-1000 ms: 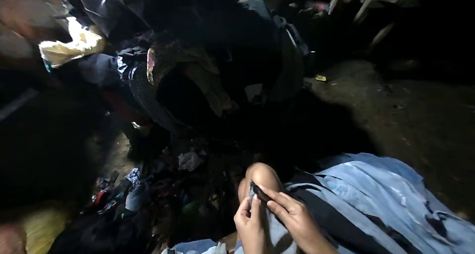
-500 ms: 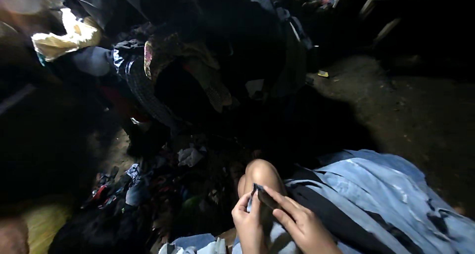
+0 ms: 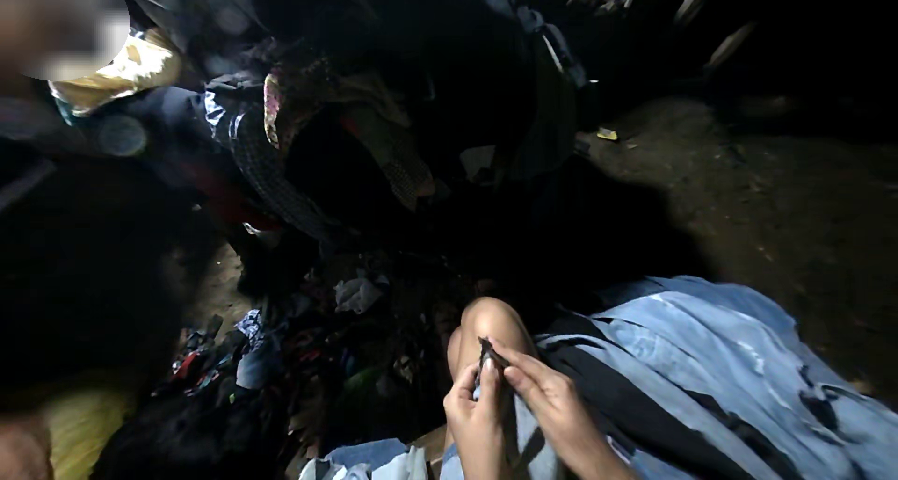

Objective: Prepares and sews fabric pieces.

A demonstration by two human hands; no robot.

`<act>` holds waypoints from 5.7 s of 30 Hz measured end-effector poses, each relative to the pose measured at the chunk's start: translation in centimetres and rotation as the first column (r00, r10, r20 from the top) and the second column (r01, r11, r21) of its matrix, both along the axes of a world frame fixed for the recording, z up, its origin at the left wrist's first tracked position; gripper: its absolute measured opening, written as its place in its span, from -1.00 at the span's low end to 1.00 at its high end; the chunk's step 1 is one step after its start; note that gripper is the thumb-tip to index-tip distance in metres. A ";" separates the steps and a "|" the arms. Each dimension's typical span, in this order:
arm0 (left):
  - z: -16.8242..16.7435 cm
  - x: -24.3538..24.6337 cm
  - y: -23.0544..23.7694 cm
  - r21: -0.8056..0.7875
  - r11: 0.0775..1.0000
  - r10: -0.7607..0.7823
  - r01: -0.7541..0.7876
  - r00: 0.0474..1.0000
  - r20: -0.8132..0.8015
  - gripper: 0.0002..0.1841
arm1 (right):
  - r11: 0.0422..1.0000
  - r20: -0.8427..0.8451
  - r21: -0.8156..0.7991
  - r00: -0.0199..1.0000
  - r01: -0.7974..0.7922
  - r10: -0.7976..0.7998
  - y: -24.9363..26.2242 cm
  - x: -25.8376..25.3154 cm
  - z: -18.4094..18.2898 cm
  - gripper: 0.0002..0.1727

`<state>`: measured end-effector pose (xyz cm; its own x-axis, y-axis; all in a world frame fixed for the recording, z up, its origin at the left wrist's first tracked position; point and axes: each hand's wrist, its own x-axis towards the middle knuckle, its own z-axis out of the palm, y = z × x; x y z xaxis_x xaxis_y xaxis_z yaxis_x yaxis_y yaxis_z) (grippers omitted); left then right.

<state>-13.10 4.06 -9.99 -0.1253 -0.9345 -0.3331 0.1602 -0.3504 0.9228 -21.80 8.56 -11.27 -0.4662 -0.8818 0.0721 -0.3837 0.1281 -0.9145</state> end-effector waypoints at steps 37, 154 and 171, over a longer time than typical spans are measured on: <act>-1.0 0.5 -0.2 -0.191 0.981 0.041 -0.022 0.995 0.096 -0.83 | 0.991 -0.258 -0.061 0.957 0.118 -0.130 -1.3 0.2 -2.0 -0.52; 0.2 0.5 -1.2 0.011 1.000 0.025 -0.026 0.998 0.061 -0.87 | 0.978 -0.253 0.127 0.948 -0.166 0.194 2.1 -2.4 2.8 -0.37; 0.2 1.8 -0.9 0.026 0.990 -0.134 0.138 0.986 -0.100 -0.73 | 0.994 -0.333 0.074 0.938 -0.077 0.098 1.1 -1.0 1.0 -0.51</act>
